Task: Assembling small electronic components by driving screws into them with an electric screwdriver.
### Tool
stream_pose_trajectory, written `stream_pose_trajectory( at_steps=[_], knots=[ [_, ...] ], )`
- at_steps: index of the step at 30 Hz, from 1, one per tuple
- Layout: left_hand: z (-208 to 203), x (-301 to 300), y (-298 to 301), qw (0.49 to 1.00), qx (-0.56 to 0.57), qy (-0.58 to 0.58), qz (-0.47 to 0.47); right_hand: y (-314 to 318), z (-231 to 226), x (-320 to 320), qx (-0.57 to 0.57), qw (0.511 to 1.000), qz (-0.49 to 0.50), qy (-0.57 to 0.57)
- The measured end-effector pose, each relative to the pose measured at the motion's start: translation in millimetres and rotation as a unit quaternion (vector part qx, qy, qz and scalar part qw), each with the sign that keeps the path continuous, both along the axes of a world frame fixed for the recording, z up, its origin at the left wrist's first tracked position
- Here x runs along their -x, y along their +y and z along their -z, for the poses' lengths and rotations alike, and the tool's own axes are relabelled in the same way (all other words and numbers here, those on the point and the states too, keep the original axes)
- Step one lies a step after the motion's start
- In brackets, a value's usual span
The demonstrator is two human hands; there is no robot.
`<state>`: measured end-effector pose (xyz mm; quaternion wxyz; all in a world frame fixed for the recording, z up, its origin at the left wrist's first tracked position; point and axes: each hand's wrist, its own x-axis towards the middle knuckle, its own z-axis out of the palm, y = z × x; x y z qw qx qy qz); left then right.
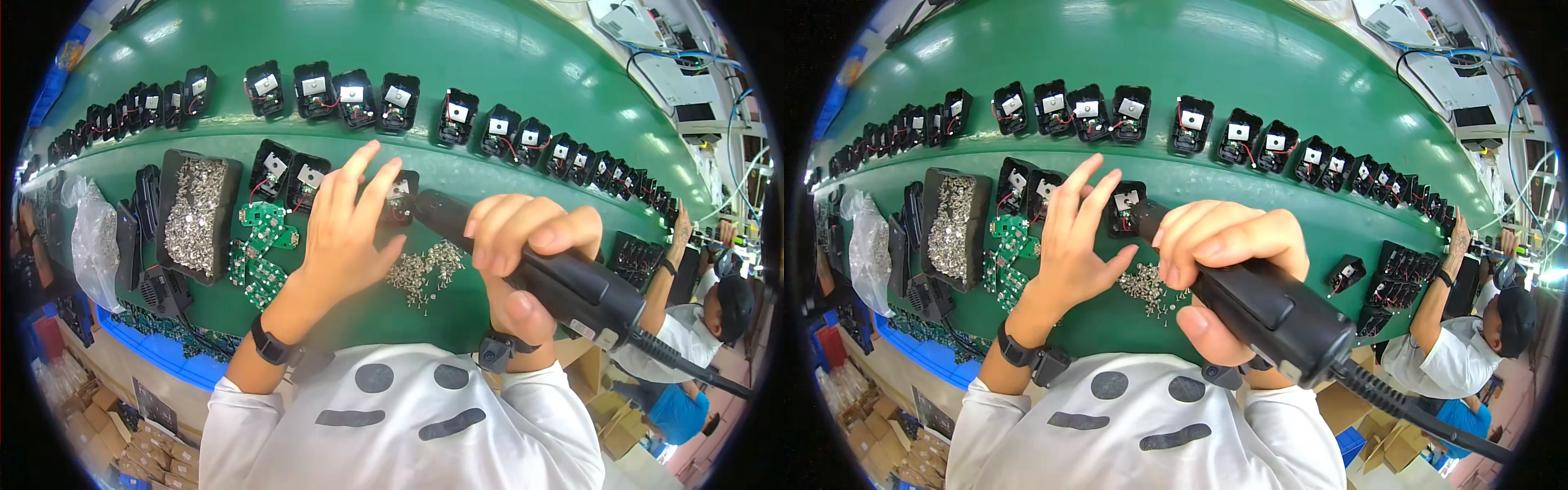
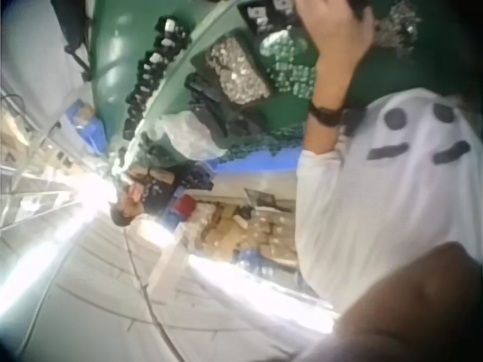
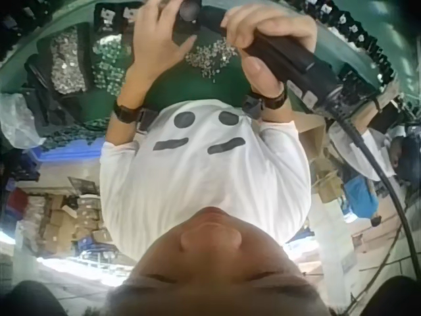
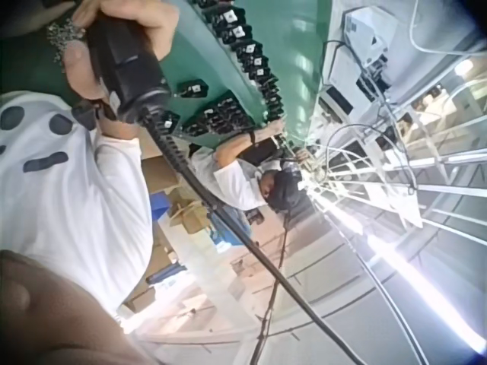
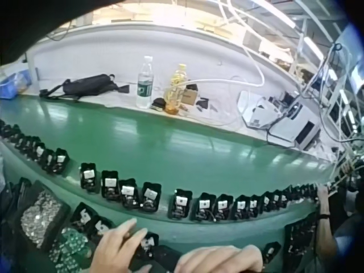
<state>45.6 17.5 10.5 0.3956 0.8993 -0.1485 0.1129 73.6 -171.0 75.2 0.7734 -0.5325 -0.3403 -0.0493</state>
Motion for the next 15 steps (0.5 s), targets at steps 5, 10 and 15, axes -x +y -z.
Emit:
stream_pose_trajectory(
  at_steps=[5, 10, 15],
  knots=[
    [13.9, -6.3, -3.5, 1.0, 0.007, -0.013, 0.004, 4.2, 4.5, -1.6, 0.011, 1.0, -0.004, 0.001],
    [16.0, -8.0, -5.1, 0.998, -0.057, -0.04, -0.01, 4.9, 4.8, -3.7, 0.015, 1.0, 0.004, -0.001],
    [10.4, -17.7, -3.3, 0.997, -0.057, -0.056, 0.002, 12.5, 4.3, -2.7, 0.004, 1.0, 0.016, -0.001]
  ],
)
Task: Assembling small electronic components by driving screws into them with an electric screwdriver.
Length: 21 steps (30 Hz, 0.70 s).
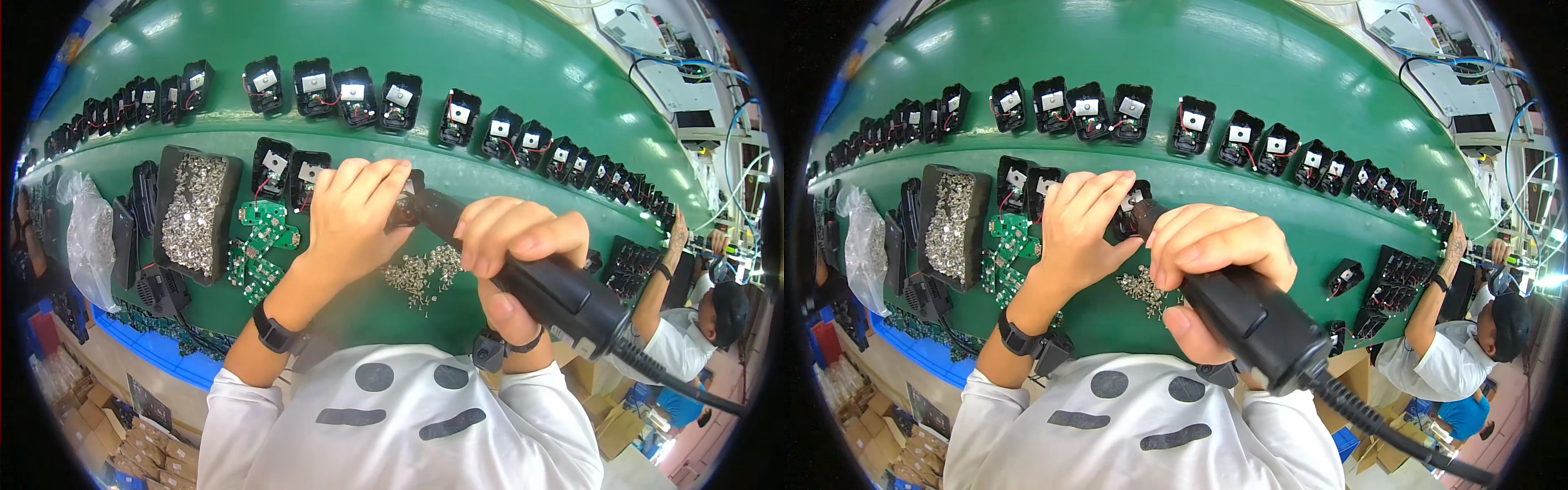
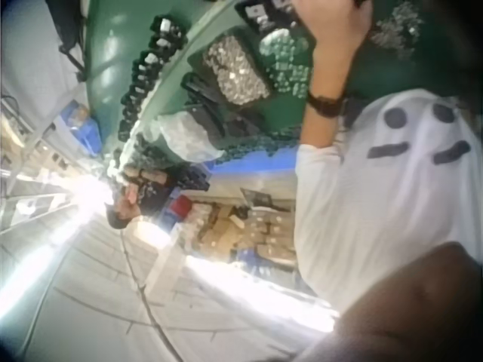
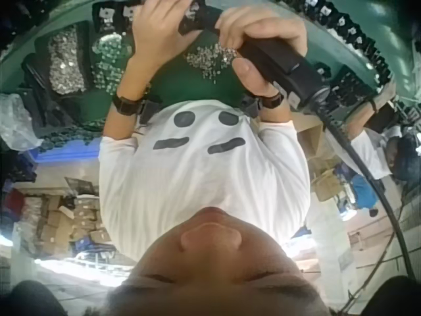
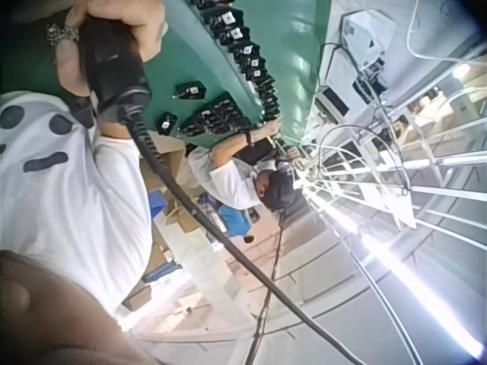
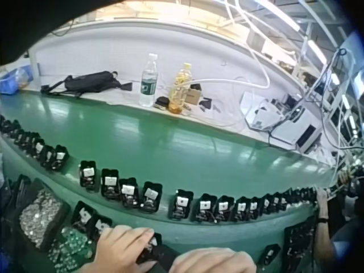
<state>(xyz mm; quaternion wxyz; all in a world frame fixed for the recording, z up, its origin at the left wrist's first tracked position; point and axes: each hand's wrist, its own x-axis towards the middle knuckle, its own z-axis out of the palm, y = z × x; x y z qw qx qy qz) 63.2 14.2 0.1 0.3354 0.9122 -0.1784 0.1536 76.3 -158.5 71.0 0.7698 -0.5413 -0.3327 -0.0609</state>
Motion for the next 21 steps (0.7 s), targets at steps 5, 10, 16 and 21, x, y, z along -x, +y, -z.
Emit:
stream_pose_trajectory(
  at_steps=[5, 10, 16, 21],
  knots=[
    [3.4, -6.4, 2.7, 0.998, -0.013, -0.059, 0.018, 7.7, -11.2, -5.4, 0.142, 0.981, -0.064, -0.112],
    [10.8, -5.7, 3.2, 0.997, -0.008, -0.073, 0.023, 13.1, -8.3, -8.7, 0.143, 0.979, -0.076, -0.124],
    [8.1, -12.5, 5.2, 0.994, -0.011, -0.099, 0.037, 14.1, -15.4, -4.7, 0.171, 0.977, -0.063, -0.114],
    [-4.2, -14.4, 2.9, 0.997, -0.046, 0.002, 0.069, 6.7, -10.7, -1.0, 0.086, 0.996, 0.006, -0.002]
  ],
)
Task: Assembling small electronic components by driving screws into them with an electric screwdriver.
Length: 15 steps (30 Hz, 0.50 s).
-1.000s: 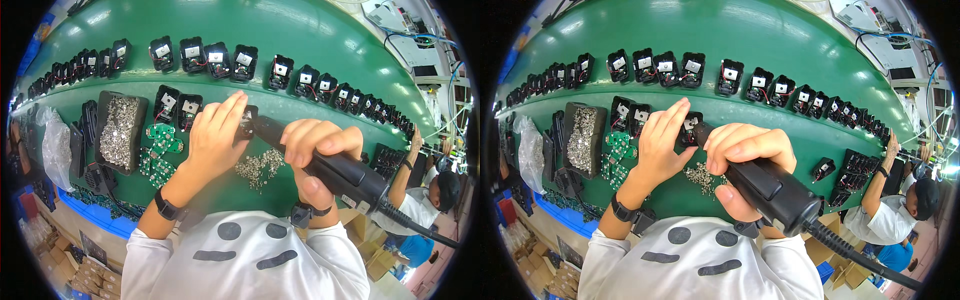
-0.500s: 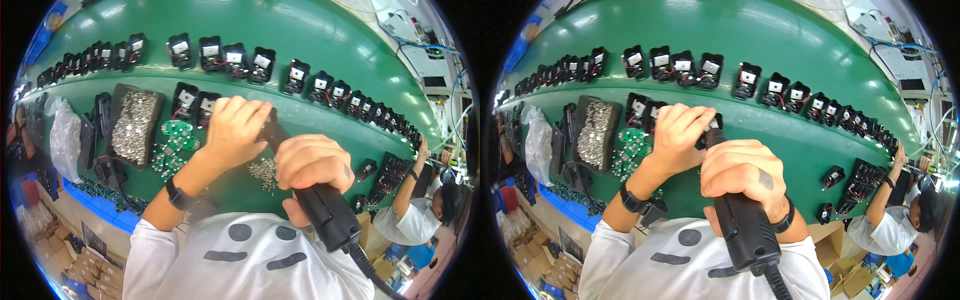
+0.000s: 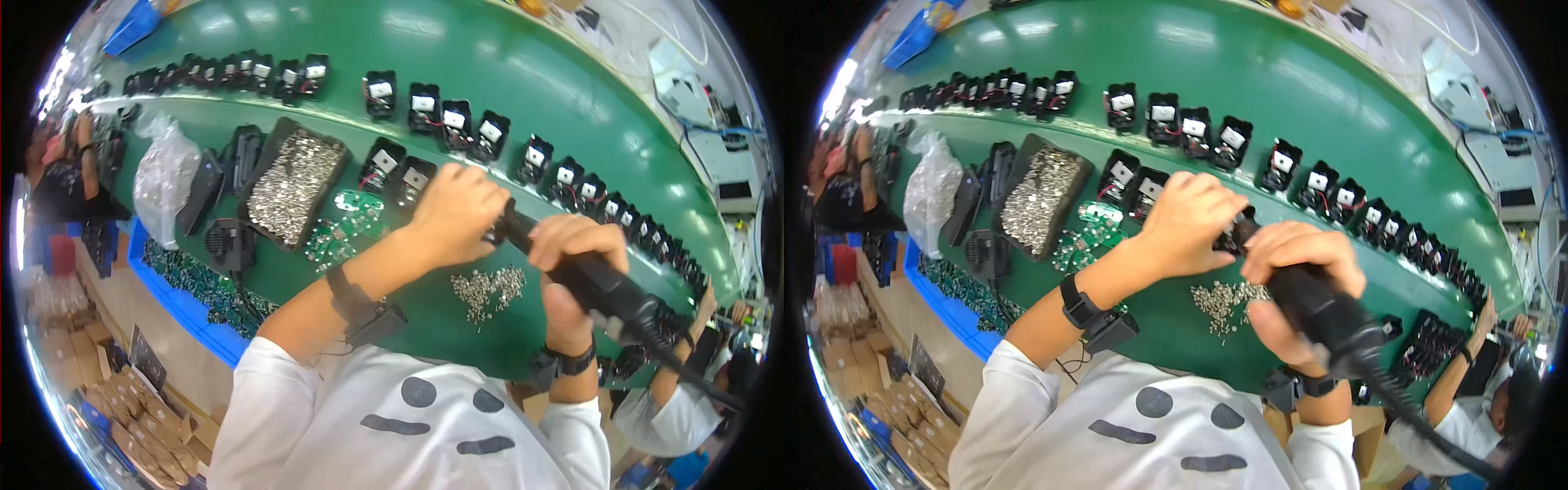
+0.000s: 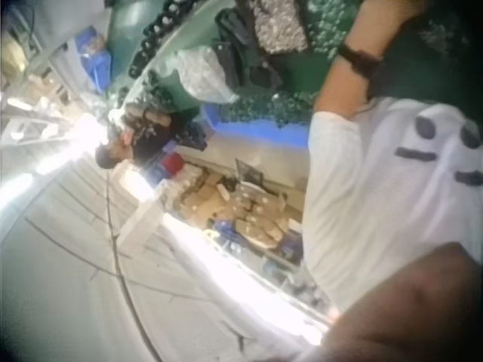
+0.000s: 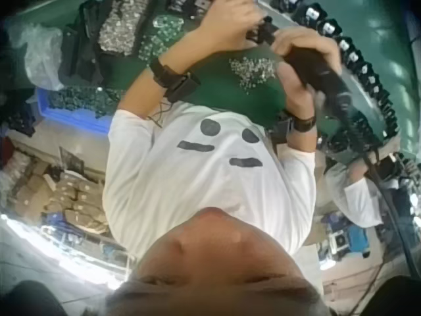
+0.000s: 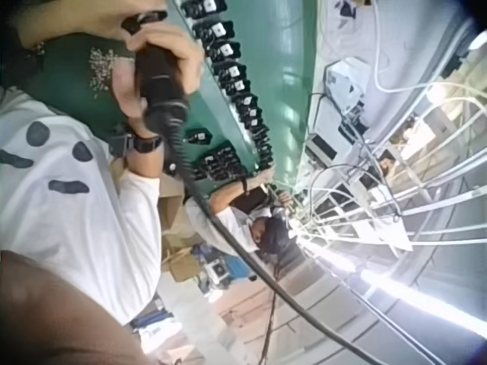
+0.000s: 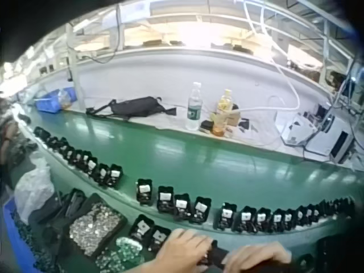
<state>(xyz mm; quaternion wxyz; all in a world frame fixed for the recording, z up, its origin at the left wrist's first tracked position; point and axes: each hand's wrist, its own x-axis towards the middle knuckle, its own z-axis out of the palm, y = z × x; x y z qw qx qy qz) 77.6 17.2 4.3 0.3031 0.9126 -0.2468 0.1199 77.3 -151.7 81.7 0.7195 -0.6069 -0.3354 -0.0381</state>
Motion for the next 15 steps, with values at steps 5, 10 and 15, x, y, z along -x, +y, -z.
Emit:
stream_pose_trajectory(
  at_steps=[5, 10, 15],
  knots=[
    [-57.4, -0.4, 35.8, 0.998, -0.026, -0.052, -0.014, -16.7, -50.0, 14.2, -0.086, 0.994, 0.056, 0.03],
    [-62.7, -51.9, 151.7, 0.958, -0.165, -0.061, -0.227, -61.3, -20.0, 37.2, -0.039, 0.983, 0.141, 0.116],
    [-25.6, -73.8, 200.3, 0.918, -0.304, 0.073, -0.245, -86.9, 0.5, 47.9, -0.033, 0.974, 0.184, 0.13]
  ],
)
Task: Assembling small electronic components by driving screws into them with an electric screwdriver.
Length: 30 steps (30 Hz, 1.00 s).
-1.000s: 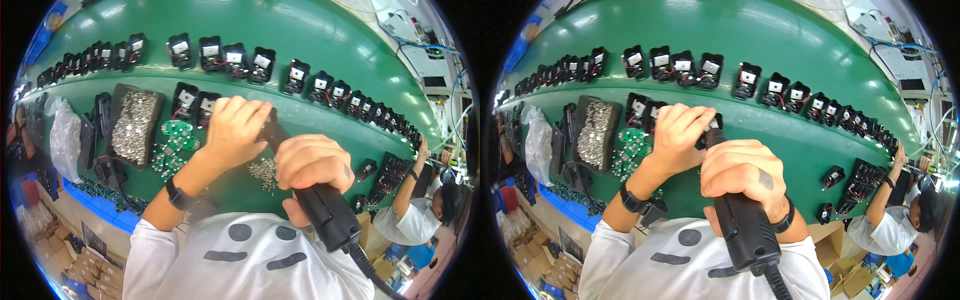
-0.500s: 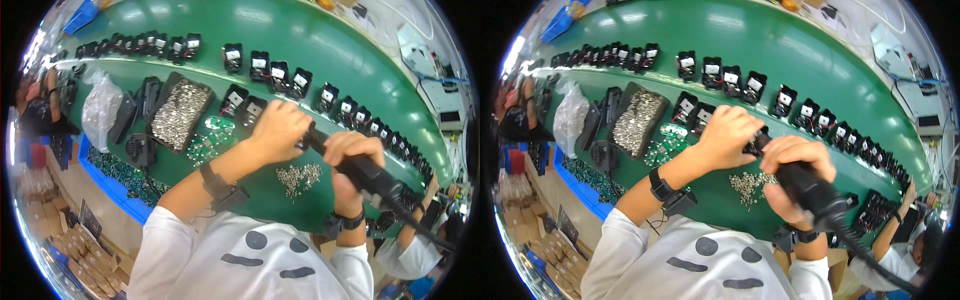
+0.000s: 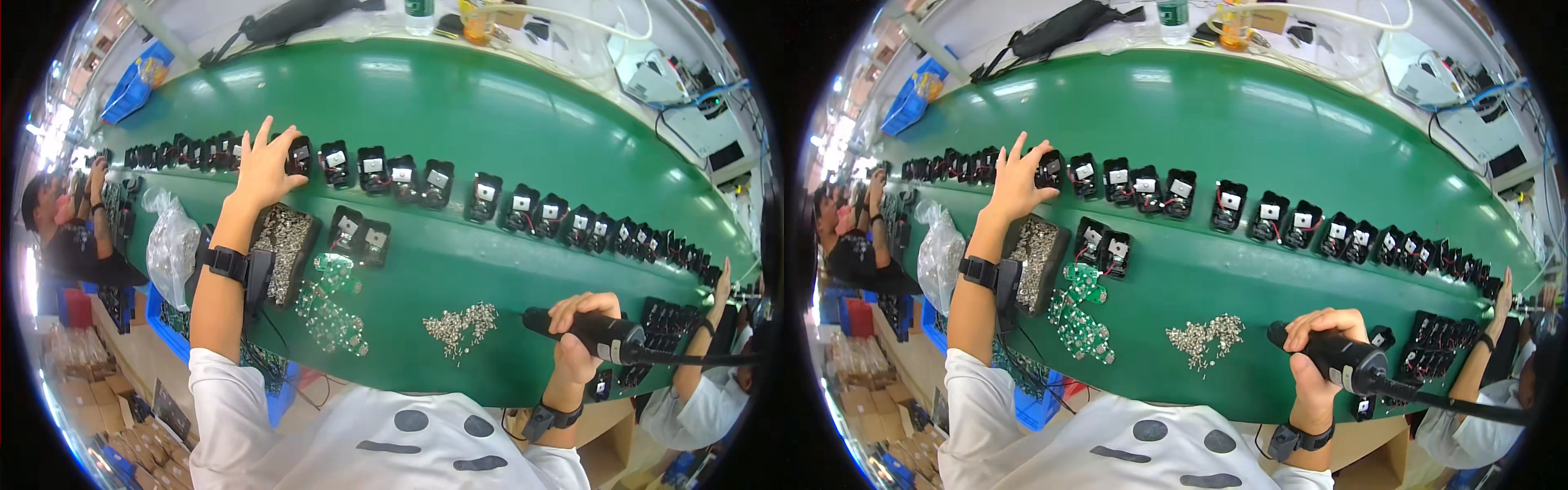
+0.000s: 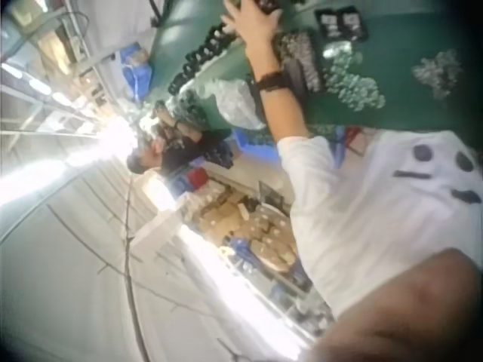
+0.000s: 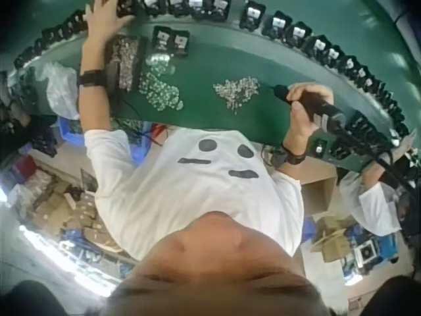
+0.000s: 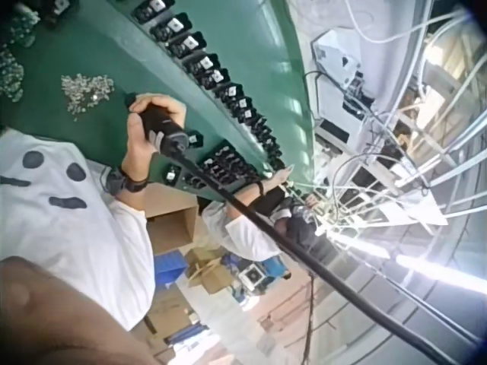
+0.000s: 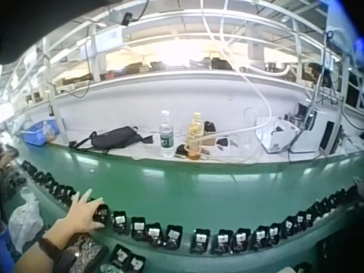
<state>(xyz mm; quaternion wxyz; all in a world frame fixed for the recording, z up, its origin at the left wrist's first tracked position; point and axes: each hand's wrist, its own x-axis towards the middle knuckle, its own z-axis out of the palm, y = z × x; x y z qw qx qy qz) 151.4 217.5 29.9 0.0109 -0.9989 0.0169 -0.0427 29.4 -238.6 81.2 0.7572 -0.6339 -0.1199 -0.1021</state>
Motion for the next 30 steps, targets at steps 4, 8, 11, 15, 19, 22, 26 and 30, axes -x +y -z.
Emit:
stream_pose_trajectory(
  at_steps=[4, 8, 11, 15, 19, 22, 26, 30],
  knots=[
    [2.4, -3.3, -0.8, 1.0, 0.014, -0.011, 0.024, -3.6, 1.0, 0.7, -0.036, 0.999, 0.005, 0.02],
    [-16.9, 29.5, -47.8, 0.971, 0.147, -0.167, 0.084, -11.4, 7.2, -4.2, -0.061, 0.998, 0.01, 0.02],
    [-26.4, 98.0, -152.6, 0.938, 0.247, -0.049, 0.238, -11.0, 4.9, -2.0, -0.055, 0.998, 0.006, 0.019],
    [5.5, 157.8, -247.4, 0.881, 0.244, 0.127, 0.384, -12.0, 3.5, 3.6, -0.062, 0.997, -0.013, 0.035],
    [20.4, 142.5, -275.6, 0.887, 0.204, 0.145, 0.388, -26.6, 11.6, 11.1, -0.058, 0.998, -0.021, 0.032],
    [31.7, 142.0, -273.0, 0.887, 0.205, 0.066, 0.409, -18.1, 15.6, 3.1, -0.075, 0.997, 0.008, 0.007],
    [44.7, 131.1, -274.4, 0.886, 0.244, -0.062, 0.388, -23.2, 13.9, -3.4, -0.061, 0.998, 0.025, 0.007],
    [43.3, 127.0, -280.5, 0.878, 0.277, -0.103, 0.376, -26.5, 12.4, -8.2, -0.106, 0.994, 0.022, 0.016]
  ],
)
